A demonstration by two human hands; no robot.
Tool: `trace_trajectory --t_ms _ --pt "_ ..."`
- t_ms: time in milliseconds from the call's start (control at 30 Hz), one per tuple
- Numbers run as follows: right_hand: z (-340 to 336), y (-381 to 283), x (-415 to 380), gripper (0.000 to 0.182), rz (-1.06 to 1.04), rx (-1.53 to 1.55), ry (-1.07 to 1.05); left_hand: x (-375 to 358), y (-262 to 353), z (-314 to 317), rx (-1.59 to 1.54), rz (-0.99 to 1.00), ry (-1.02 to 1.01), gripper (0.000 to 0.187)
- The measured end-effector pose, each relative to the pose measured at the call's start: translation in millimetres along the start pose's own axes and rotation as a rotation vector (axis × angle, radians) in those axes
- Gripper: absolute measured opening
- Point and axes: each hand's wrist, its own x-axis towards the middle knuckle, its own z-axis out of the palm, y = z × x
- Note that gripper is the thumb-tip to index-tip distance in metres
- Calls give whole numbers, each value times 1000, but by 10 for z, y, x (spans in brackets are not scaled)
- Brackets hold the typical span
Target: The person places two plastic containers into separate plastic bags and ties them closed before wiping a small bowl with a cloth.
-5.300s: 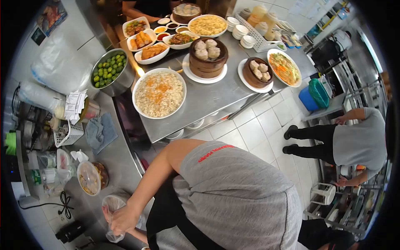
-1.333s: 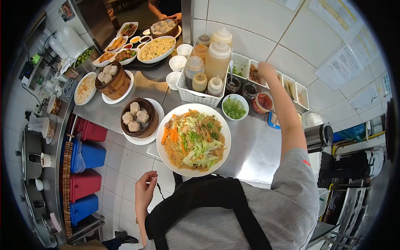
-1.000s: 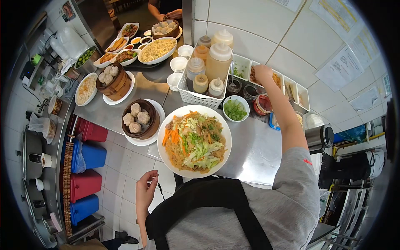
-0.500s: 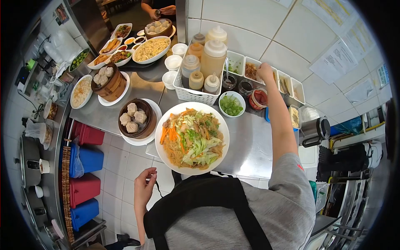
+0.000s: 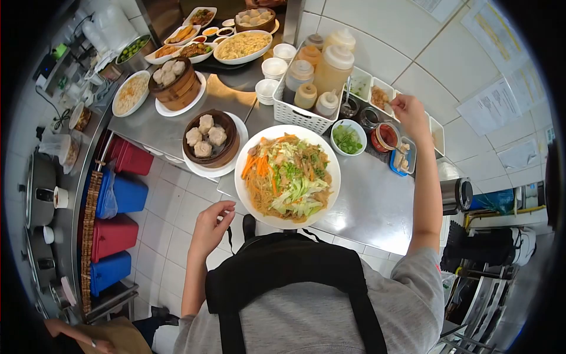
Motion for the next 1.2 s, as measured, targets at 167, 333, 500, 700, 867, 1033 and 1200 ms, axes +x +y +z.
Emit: trace_trajectory --t_ms 167,333,500,700,867,1033,1200 --pt "336 -710 -651 8 -298 92 -187 53 89 32 15 56 -44 21" --pt "750 -1105 -1147 10 -274 23 -277 7 97 38 7 34 -46 21" --pt "680 -884 -909 11 -391 22 23 -63 75 37 11 9 -24 21" --pt "439 561 120 15 -48 -140 371 -219 18 129 66 -35 59 21" --pt "887 1495 549 11 -26 -376 221 -476 -35 142 23 -133 151 19" --pt "855 1747 781 35 -208 -345 268 -703 -25 51 71 -218 179 19" --pt "210 52 270 40 -141 533 174 -835 -204 -160 122 -198 154 20"
